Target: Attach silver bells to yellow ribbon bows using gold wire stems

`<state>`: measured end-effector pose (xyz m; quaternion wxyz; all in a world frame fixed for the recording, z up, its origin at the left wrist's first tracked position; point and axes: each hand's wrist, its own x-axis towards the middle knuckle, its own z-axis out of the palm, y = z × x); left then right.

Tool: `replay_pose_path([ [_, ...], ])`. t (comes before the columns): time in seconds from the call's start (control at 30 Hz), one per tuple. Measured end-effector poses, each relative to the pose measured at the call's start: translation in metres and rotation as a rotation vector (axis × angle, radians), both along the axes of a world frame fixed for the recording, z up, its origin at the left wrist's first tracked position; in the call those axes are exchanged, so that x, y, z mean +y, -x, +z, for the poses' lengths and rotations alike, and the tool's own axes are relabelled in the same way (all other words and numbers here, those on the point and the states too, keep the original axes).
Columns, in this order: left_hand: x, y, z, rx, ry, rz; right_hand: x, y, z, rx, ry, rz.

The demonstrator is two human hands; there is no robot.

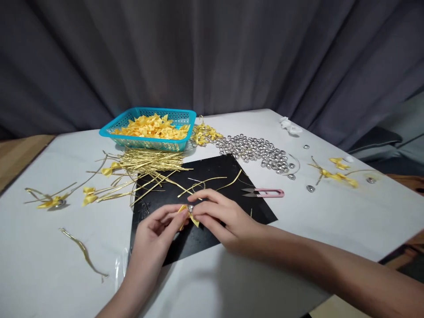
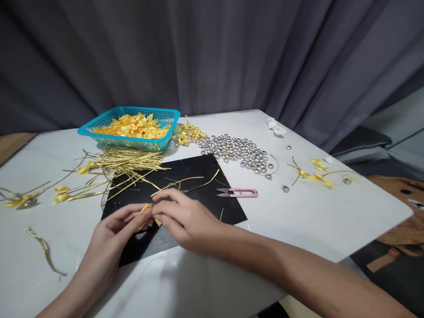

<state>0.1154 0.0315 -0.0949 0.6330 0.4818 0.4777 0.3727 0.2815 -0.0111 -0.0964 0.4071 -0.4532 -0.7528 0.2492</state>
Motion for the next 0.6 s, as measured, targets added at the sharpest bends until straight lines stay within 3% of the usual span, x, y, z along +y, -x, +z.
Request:
replay_pose_path([
  [0.3,0.0009,0.0016,-0.0023,-0.023,-0.006,-0.053,0.0057,-0.0001,0.0008,0.187,0.14,0.002],
  [0.6,0.0007,0.0061,-0.0006,0.024,0.082,-0.035,0.0017,-0.0031,0.0033,0.143,-0.032,0.062],
])
